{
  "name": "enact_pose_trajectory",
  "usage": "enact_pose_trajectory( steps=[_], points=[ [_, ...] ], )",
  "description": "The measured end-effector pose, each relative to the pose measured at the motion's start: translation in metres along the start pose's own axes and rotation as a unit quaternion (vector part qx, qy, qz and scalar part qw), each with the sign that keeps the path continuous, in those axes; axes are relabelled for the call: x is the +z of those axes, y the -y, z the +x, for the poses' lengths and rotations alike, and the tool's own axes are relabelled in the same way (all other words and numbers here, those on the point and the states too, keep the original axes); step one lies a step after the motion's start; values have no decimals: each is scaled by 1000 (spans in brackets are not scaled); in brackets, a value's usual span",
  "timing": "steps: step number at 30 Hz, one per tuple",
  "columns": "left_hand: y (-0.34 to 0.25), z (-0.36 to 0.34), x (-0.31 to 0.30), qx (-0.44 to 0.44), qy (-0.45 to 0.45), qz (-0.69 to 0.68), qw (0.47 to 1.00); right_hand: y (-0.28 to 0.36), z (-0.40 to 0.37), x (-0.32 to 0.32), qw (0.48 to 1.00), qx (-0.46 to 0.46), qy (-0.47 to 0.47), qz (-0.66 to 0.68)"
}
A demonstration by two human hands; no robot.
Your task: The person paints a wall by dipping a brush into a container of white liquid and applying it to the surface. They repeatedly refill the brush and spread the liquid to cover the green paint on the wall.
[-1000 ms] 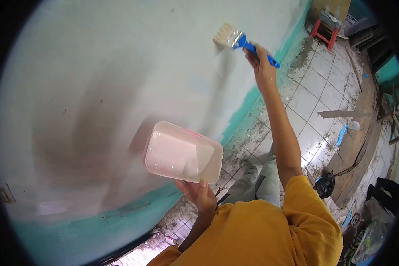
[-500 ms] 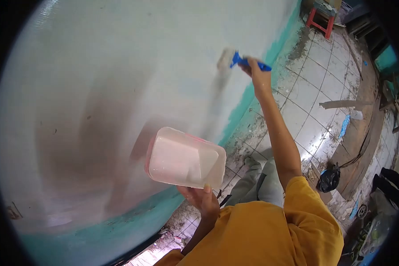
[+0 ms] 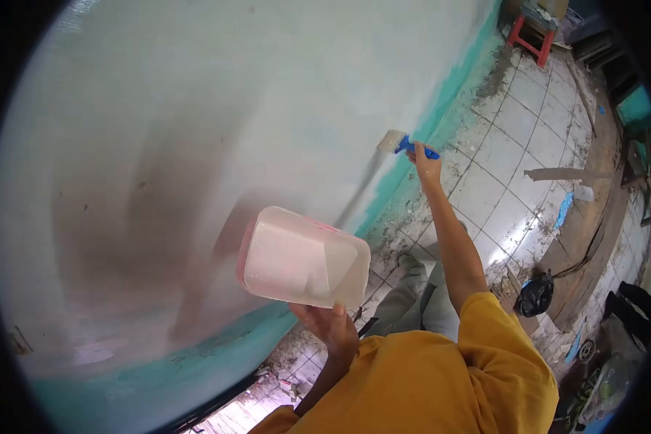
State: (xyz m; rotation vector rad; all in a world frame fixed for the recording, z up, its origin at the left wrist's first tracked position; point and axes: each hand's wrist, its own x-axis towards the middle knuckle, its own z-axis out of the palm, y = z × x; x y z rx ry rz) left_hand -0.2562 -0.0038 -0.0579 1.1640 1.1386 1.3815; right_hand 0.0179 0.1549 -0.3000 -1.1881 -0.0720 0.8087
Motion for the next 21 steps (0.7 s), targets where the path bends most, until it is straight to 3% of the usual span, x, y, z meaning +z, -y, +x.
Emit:
enact_pose_trajectory(
  steps=[3,6,9,11,14,19,21],
  points=[
    [3,-1,-4,25,10,30,999,22,-7,25,998,-43,29,-36],
    [-2,1,-7,15,23,64,998,109,-47,74,988,-139,63,-3],
    [1,-2,-9,12,22,38,999,185,-85,99,981,-163,99,39],
    [-1,0,-5,12,-1,-22,1000,207,-95,107,958,-185,150,159],
    [-5,-1,-5,-2,1,-30,1000,172,-82,103,960,-168,152,164],
    [-3,-2,-4,2,-7,-16,1000,21,-48,42,993,-48,57,90],
    [-3,-3,-6,2,-13,13,1000,-11,-50,21,998,-25,42,43]
  ],
)
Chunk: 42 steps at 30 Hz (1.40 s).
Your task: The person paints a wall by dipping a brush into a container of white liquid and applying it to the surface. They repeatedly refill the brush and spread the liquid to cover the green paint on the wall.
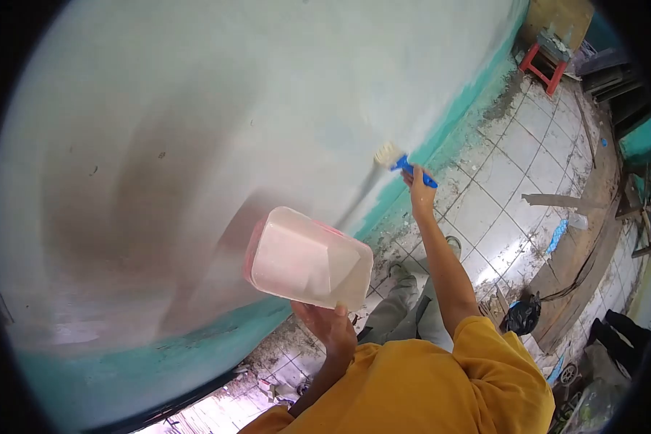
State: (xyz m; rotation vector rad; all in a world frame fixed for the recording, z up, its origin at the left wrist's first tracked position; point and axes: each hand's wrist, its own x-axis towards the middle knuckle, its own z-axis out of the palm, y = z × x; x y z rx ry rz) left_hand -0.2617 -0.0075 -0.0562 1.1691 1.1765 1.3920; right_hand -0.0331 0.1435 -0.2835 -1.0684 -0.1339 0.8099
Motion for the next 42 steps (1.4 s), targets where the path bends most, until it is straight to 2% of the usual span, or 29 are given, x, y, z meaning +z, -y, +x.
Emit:
enact_pose_trajectory(
  steps=[3,6,8,9,11,12,13,15,17,18,20,23,25,26,29,31,32,34,36,38,42],
  points=[
    [1,2,-1,13,6,-4,1000,0,-4,3,999,38,-28,-10],
    [-1,2,-2,14,3,3,1000,75,-25,53,1000,-19,15,11],
    [-4,3,-4,47,20,96,994,141,-41,89,996,-74,50,29],
    [-7,4,-3,47,19,94,994,166,-47,102,991,-107,69,41],
    [-14,6,-1,-2,6,23,1000,203,-54,121,983,-131,97,90],
    [-12,6,-3,-1,6,21,1000,212,-55,126,971,-153,123,139],
    [-6,6,-4,1,10,-28,1000,215,-54,128,970,-160,134,123],
    [-6,8,-7,5,14,-77,997,184,-44,120,972,-140,133,134],
    [-13,10,-12,35,36,54,997,128,-30,97,981,-98,116,118],
    [-14,10,-11,36,35,54,997,100,-28,80,989,-65,86,101],
    [-15,10,-8,10,20,-51,998,47,-26,44,998,-8,32,48],
    [-19,11,-6,33,11,-46,998,10,-17,13,1000,18,-6,-10],
    [-23,12,-6,31,17,-13,999,25,-21,20,999,21,-20,-33],
    [-24,12,-7,26,21,21,999,41,-23,31,999,-10,-6,-36],
    [-20,13,-14,48,55,54,996,132,-46,90,996,-79,32,-39],
    [-14,12,-19,60,54,51,995,184,-64,121,986,-150,72,10],
    [-12,13,-19,73,53,51,995,205,-72,133,985,-153,74,10],
    [-11,14,-15,76,34,18,996,229,-84,148,974,-182,96,93],
    [-13,12,-14,76,15,-14,997,217,-82,149,970,-181,118,108],
    [-21,12,-14,49,31,-13,998,177,-75,146,972,-152,122,133],
    [-25,14,-11,49,12,-106,993,75,-74,91,994,-79,33,71]
  ],
)
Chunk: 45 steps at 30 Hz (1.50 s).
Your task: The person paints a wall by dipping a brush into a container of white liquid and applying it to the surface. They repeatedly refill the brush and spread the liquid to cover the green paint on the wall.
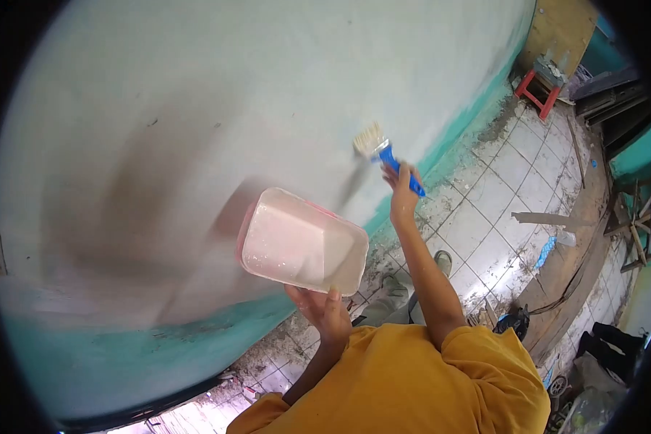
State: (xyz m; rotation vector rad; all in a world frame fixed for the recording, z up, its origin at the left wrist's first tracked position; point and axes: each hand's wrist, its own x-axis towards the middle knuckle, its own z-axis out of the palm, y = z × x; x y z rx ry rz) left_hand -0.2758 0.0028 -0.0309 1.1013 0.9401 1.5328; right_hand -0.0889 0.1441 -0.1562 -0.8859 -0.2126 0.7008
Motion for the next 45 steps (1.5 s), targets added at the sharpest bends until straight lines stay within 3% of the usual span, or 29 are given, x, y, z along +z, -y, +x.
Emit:
enact_pose_trajectory(
  steps=[2,5,12,14,15,18,24,27,29,33,37,40,45],
  points=[
    [-7,1,-1,-6,2,35,999,-37,-6,-38,999,11,-25,-37],
    [-2,0,-2,-8,-9,-5,1000,-44,-6,-51,985,45,-85,-144],
    [-6,-1,-5,-26,-7,58,998,113,-8,72,988,-75,51,-125],
    [0,0,-6,-2,-21,5,1000,142,-12,88,992,-100,80,-7],
    [-1,0,-5,-3,-23,2,1000,142,-9,87,992,-101,81,-9],
    [-5,1,-2,-11,-14,-33,999,116,-2,70,989,-106,94,51],
    [-1,2,-2,1,-11,-31,999,-34,-2,-43,998,4,-3,-70],
    [0,2,-5,-20,-9,-54,998,-41,-1,-54,991,35,-35,-126],
    [-3,1,-6,-25,-2,16,1000,-22,0,-36,987,48,-40,-149],
    [0,1,-6,-21,-3,6,1000,80,-12,57,996,-48,53,-53],
    [0,3,-2,-10,-8,-46,999,138,-19,91,990,-65,115,58],
    [5,3,-14,-14,-8,-36,999,107,-14,81,989,-64,103,81],
    [2,4,-13,-5,-18,-8,1000,-17,-22,-11,999,34,-17,-17]
  ],
)
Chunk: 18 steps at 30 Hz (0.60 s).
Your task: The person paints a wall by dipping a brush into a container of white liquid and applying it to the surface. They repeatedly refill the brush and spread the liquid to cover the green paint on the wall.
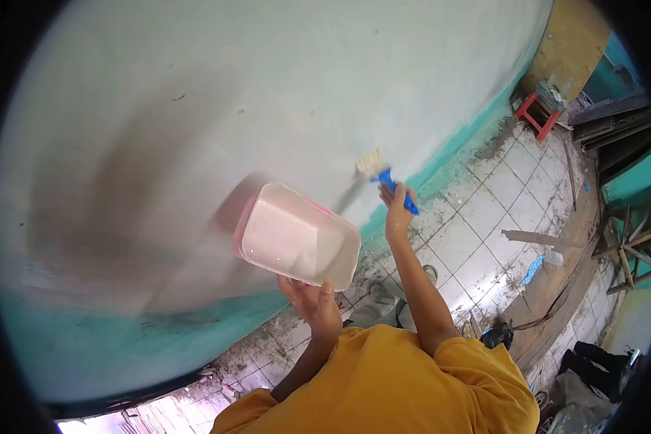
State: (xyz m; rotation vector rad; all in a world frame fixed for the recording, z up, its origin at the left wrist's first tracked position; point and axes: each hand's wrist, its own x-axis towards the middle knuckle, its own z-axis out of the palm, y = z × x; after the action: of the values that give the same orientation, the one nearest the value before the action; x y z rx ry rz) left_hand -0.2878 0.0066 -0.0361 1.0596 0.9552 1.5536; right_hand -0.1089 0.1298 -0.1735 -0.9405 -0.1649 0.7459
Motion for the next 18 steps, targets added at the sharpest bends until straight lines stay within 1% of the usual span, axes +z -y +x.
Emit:
enact_pose_trajectory(
  steps=[1,2,3,4,6,8,10,11,13,14,15,17,18],
  points=[
    [-4,-1,4,3,4,5,1000,-16,1,-16,1000,2,0,0],
    [-6,-1,5,5,9,9,1000,-28,2,-31,999,14,-7,-38],
    [-6,-1,5,5,9,8,1000,-32,4,-36,997,25,-14,-76],
    [-5,-1,5,9,11,10,1000,-18,1,-25,997,24,-13,-76],
    [-7,-1,5,13,12,12,1000,19,-3,10,997,-12,18,-74],
    [-10,-1,6,-12,-2,-17,1000,75,-9,55,995,-42,60,-65],
    [-6,-1,4,-4,-1,-36,999,129,-20,86,990,-72,115,-35],
    [-5,-1,5,4,-2,-53,999,151,-24,95,990,-74,116,-36],
    [-6,1,7,4,-4,-66,998,179,-31,105,984,-83,148,53],
    [-6,0,7,3,-5,-75,997,180,-31,106,979,-104,163,72],
    [-5,-1,6,2,-8,-75,997,171,-30,103,979,-101,163,71],
    [-2,-1,5,13,-12,-39,999,128,-16,86,980,-83,159,84],
    [-2,0,5,14,-13,-39,999,98,-10,70,985,-58,138,85]
  ],
)
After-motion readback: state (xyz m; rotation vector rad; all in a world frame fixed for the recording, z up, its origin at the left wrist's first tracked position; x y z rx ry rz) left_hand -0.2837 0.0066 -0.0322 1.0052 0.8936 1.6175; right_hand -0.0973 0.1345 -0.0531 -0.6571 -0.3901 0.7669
